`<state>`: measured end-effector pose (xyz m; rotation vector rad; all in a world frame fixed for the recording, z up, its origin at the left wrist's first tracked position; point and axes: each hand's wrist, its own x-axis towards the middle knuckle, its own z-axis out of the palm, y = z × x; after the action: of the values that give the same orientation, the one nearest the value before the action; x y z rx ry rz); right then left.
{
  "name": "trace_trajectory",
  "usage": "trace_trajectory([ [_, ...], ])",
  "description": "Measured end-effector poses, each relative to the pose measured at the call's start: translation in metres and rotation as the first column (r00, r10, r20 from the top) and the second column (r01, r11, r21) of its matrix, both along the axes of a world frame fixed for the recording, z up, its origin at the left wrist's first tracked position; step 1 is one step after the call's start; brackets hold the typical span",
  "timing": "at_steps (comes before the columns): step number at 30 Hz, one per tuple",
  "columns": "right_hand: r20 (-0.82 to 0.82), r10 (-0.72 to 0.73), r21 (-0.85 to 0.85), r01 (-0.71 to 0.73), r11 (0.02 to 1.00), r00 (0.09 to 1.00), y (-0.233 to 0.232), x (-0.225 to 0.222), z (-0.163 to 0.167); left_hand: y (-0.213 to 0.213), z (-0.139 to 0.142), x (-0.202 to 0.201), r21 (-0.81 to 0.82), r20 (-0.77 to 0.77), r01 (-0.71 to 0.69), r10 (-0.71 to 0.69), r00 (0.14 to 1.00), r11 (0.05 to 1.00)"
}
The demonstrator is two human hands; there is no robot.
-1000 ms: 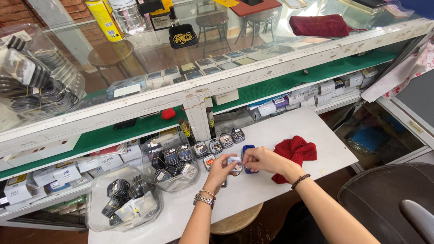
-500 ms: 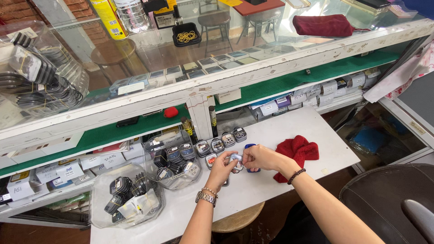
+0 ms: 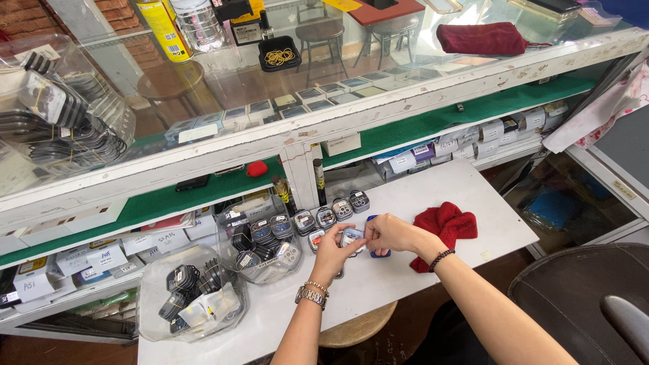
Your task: The person picks up small digital watches one at a time from a pile on the counter, opens and turns each one, presses a strip of tape from a blue tape dispenser onto it, and places it in a row on the counter. They briefly wipe one watch with a red cloth before continuing with the next device.
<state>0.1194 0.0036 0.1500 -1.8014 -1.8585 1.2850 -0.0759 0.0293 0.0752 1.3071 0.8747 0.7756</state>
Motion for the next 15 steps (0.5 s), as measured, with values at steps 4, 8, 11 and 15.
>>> trace_trajectory([
  [4, -0.026, -0.006, -0.010, 0.006, 1.000, 1.000, 0.001, 0.001, -0.004, -0.004, 0.000, 0.003, 0.062, 0.006, -0.038, 0.038, 0.999, 0.997],
  [8, -0.015, -0.014, -0.007, 0.014, 1.000, 1.000, 0.002, 0.000, -0.009, -0.009, 0.002, 0.007, 0.178, -0.105, -0.081, 0.101, 0.989, 0.981],
  [11, 0.026, -0.088, 0.000, 0.088, 0.996, 0.996, 0.002, -0.002, -0.011, -0.013, 0.003, 0.010, 0.286, -0.133, -0.116, 0.159, 0.978, 0.951],
  [15, 0.361, -0.270, 0.437, 0.094, 0.895, 0.892, -0.013, -0.010, -0.003, -0.013, 0.001, 0.010, 0.221, -0.130, -0.217, 0.249, 0.960, 0.951],
])
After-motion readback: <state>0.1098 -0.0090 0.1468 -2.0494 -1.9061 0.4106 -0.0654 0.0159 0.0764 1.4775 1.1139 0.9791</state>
